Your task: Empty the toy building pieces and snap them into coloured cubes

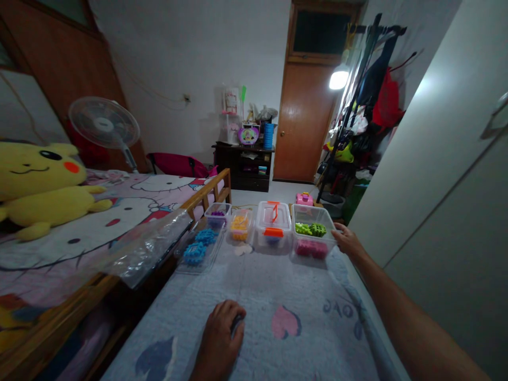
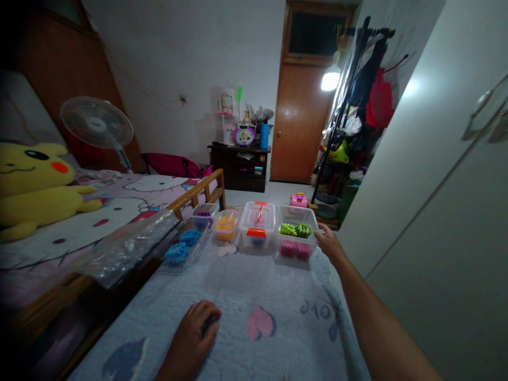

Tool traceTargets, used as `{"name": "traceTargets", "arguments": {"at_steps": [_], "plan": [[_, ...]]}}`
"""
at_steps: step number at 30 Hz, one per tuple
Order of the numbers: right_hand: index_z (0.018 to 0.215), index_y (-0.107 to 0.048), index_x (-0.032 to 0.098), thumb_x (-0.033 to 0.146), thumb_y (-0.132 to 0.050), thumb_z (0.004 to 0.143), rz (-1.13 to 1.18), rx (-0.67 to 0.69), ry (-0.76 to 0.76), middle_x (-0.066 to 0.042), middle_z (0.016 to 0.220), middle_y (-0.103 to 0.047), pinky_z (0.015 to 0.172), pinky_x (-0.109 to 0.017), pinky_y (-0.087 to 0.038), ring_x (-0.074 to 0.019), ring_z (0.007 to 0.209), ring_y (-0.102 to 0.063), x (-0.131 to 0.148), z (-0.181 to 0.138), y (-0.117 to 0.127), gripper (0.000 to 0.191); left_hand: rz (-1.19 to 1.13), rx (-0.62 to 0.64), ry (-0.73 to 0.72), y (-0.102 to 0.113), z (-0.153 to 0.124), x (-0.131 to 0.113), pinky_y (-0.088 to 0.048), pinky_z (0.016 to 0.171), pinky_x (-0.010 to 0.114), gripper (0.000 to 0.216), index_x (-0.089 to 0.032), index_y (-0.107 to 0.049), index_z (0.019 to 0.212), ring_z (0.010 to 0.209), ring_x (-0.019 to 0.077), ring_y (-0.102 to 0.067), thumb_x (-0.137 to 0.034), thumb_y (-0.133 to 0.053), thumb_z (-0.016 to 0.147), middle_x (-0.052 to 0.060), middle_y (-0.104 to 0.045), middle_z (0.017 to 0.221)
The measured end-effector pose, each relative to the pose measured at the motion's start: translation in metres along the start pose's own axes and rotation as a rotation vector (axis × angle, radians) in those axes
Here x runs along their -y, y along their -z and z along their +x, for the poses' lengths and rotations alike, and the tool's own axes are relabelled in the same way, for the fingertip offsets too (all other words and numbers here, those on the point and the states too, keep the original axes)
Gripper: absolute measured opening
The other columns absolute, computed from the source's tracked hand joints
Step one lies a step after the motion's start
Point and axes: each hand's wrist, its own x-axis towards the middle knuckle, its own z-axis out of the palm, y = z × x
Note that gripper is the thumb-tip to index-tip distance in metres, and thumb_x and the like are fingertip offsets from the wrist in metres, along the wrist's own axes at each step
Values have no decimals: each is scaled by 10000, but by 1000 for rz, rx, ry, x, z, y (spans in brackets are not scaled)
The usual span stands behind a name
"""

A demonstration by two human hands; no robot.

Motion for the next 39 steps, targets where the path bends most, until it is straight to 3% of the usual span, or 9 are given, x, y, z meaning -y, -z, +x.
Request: {"name": "traceTargets", "arguments": {"at_steps": [6,11,17,27,30,34,37,39], "plan": [[976,-611,113,510,-556,775,41,-118,-87,90,388,-429,305,-179,-235,-81,295,-364,-3,-17,-3,448,2,3,-12,2,1,-1,-446,846,369,166,-208,-613,832,906,228,-570,-104,-509,756,53,-633,900],[823,-559,161,359,-552,796,179,-130,-166,79,372,-464,278,-174,-263,-83,260,-378,-7,-34,-19,200,-4,14,-12,3,-2,-2,-439,859,374,165,-206,-612,834,920,229,-567,-102,-511,757,55,-632,913],[839,-513,174,198,-489,793,369,-258,-279,41,403,-538,305,-184,-385,-125,309,-520,1,-23,-28,58,-8,26,1,4,-3,-3,-432,868,381,176,-200,-610,843,932,232,-560,-91,-502,757,59,-632,923],[890,-472,187,220,-515,812,595,-269,-294,24,501,-611,412,-229,-516,-142,402,-609,6,-32,-35,95,-14,2,3,5,-2,-5,-430,872,383,198,-202,-616,836,931,236,-561,-81,-512,718,59,-633,915],[895,-437,213,238,-495,822,663,-290,-275,41,561,-624,445,-217,-517,-116,430,-603,2,-53,-39,96,-15,0,-1,4,-2,-5,-425,868,377,211,-203,-612,829,929,232,-556,-70,-504,705,56,-629,912],[929,-462,218,232,-553,743,716,-278,-283,47,640,-637,432,-197,-484,-92,436,-571,-2,-105,-54,208,-19,1,6,5,-3,-8,-418,857,369,220,-202,-603,824,921,225,-546,-63,-489,698,52,-617,898],[1035,-509,214,250,-664,646,691,-113,-246,33,726,-659,449,-202,-477,-102,498,-585,-4,-151,-74,421,-25,4,12,7,-3,-11,-411,861,369,208,-199,-595,823,927,223,-538,-68,-485,704,54,-609,896],[1075,-522,207,301,-682,657,575,-3,-230,26,742,-647,443,-223,-465,-121,524,-581,-6,-178,-88,457,-28,4,7,9,-3,-13,-406,866,368,203,-197,-593,824,933,221,-534,-72,-484,707,55,-606,899]]}}
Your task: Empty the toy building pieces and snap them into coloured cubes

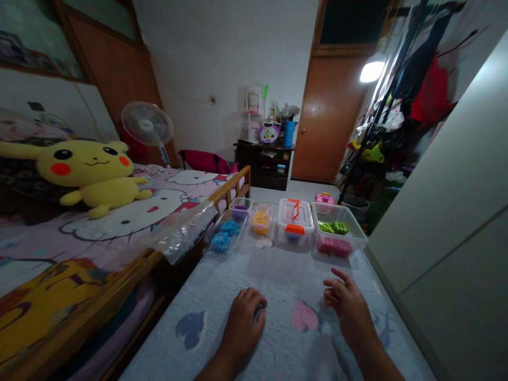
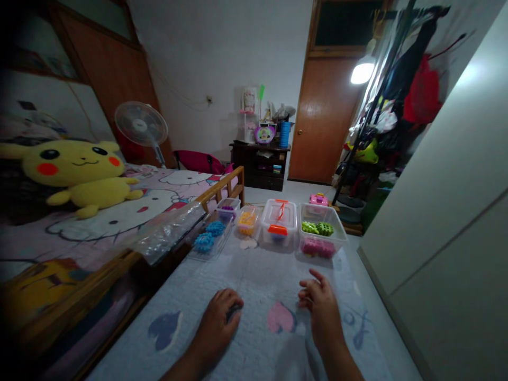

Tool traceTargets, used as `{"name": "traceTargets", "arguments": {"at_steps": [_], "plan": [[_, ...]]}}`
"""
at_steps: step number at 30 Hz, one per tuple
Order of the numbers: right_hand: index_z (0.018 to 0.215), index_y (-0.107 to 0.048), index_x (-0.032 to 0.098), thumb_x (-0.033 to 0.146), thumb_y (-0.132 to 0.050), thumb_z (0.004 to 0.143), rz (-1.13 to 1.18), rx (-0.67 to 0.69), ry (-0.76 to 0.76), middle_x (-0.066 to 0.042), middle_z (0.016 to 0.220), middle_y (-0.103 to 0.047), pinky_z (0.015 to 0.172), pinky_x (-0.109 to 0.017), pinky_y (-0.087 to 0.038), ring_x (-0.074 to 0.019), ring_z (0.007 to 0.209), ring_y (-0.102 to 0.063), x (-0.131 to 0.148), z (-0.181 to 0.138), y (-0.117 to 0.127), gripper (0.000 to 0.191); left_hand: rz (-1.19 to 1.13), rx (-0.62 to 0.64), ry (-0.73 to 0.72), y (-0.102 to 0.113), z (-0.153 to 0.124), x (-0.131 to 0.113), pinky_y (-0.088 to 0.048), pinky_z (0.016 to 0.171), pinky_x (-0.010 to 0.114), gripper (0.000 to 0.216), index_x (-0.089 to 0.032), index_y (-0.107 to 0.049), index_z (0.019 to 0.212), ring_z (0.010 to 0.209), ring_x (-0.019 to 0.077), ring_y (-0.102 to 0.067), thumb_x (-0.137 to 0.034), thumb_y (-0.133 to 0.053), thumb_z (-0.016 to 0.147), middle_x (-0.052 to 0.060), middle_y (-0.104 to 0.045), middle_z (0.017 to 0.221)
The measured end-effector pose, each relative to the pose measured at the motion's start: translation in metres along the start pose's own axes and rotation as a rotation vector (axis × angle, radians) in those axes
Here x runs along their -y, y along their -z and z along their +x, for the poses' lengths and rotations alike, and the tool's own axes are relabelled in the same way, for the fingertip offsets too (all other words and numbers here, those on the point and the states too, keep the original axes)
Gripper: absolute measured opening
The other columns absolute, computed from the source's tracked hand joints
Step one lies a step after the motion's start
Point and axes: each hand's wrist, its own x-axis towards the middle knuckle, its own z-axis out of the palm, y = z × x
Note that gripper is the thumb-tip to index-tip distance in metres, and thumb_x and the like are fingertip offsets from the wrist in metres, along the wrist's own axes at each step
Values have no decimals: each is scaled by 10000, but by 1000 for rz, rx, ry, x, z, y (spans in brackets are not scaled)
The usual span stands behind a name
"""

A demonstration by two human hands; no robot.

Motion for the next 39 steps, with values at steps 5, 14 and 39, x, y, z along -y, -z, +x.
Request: {"name": "traceTargets", "arguments": {"at_steps": [5,14,39], "plan": [[941,-644,184,313,-593,749,-523,167,345,-80,928,-655,753,-389,-522,-241,874,-625,-37,-33,-15,237,5,-3,3,0,0,-1,-404,842,355,201,-194,-588,806,910,215,-534,-64,-481,696,51,-605,879],[938,-654,187,163,-521,812,-940,276,793,-103,999,-618,886,-415,-451,-242,965,-558,-65,-30,-14,184,61,-7,-10,-3,1,3,-399,859,357,213,-200,-606,829,932,217,-526,-66,-488,713,48,-608,906],[846,-617,205,160,-498,806,-1100,305,784,-74,913,-595,816,-383,-434,-232,872,-549,-60,-34,-16,133,26,-4,5,0,2,0,-408,869,372,179,-198,-628,845,941,226,-539,-108,-515,739,57,-613,912]]}}
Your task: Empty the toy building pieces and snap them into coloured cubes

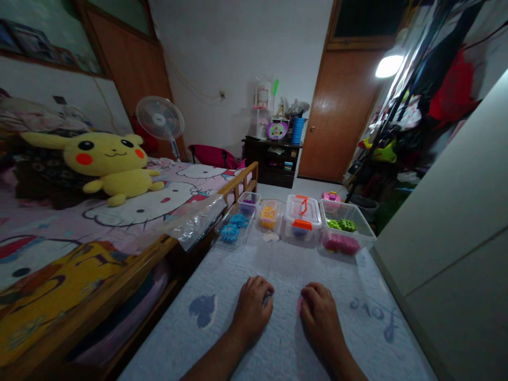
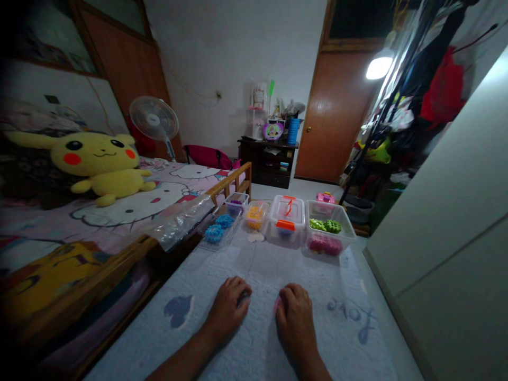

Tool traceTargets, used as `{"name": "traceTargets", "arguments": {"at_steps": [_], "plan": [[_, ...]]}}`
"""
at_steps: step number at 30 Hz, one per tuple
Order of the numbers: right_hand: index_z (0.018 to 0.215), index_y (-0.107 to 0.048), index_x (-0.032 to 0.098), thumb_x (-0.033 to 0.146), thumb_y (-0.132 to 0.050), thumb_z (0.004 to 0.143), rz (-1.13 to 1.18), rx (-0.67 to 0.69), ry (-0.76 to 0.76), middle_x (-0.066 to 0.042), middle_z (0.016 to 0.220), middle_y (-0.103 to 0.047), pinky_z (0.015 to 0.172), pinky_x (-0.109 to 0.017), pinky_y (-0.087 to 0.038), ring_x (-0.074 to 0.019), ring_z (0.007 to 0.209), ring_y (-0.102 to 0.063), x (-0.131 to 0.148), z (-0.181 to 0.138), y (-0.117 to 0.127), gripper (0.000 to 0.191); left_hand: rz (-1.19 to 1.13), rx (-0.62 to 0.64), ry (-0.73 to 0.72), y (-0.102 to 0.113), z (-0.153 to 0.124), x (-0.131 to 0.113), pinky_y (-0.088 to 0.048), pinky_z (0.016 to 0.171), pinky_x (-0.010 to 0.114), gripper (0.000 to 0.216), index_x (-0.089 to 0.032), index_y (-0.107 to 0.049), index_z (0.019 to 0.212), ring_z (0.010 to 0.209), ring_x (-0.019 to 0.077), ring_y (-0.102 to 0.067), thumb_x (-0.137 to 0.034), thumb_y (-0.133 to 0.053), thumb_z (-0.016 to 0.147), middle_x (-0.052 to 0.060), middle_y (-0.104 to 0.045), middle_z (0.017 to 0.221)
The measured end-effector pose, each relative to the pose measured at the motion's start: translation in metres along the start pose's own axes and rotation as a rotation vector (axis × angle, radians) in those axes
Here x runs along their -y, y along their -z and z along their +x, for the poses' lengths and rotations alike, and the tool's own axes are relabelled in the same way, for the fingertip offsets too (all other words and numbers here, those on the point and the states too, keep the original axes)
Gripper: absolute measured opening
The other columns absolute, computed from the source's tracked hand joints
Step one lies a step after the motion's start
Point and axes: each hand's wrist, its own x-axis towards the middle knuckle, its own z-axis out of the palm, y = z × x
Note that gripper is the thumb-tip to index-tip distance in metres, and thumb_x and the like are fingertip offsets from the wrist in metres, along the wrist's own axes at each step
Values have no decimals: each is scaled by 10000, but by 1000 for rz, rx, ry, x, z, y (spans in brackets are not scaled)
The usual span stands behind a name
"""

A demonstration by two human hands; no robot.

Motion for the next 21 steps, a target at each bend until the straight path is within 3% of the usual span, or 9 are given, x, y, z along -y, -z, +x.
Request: {"name": "traceTargets", "arguments": {"at_steps": [6,10,14,18,21], "plan": [[831,-617,208,183,-502,798,-13,-13,7,-73,903,-602,804,-376,-434,-229,858,-547,-1,1,0,123,-417,-215,140,5,1,7,-451,842,338,201,-186,-644,874,926,213,-590,-321,-502,831,64,-632,930],[825,-618,208,189,-500,799,-22,-11,2,-71,892,-602,805,-377,-430,-227,849,-543,0,1,0,122,-772,-310,461,21,12,4,-462,755,296,293,-167,-645,914,881,197,-609,-420,-591,777,52,-655,909],[821,-609,198,189,-501,801,-22,-6,-10,-79,900,-598,812,-384,-426,-230,858,-541,2,1,1,110,-1149,-383,789,52,47,2,-468,665,239,181,-161,-612,867,767,130,-619,-322,-640,789,35,-644,886],[811,-615,197,181,-495,802,-2,-4,-9,-75,890,-601,806,-377,-428,-227,852,-544,3,1,3,122,-1132,-430,949,75,92,16,-449,569,214,214,-164,-542,774,525,76,-542,-355,-605,848,-34,-555,660],[806,-616,196,177,-495,801,10,-11,-9,-74,891,-600,808,-372,-431,-225,857,-545,2,1,3,122,-1077,-438,1049,78,114,30,-475,574,240,224,-145,-569,862,569,99,-573,-367,-562,890,-2,-591,727]]}}
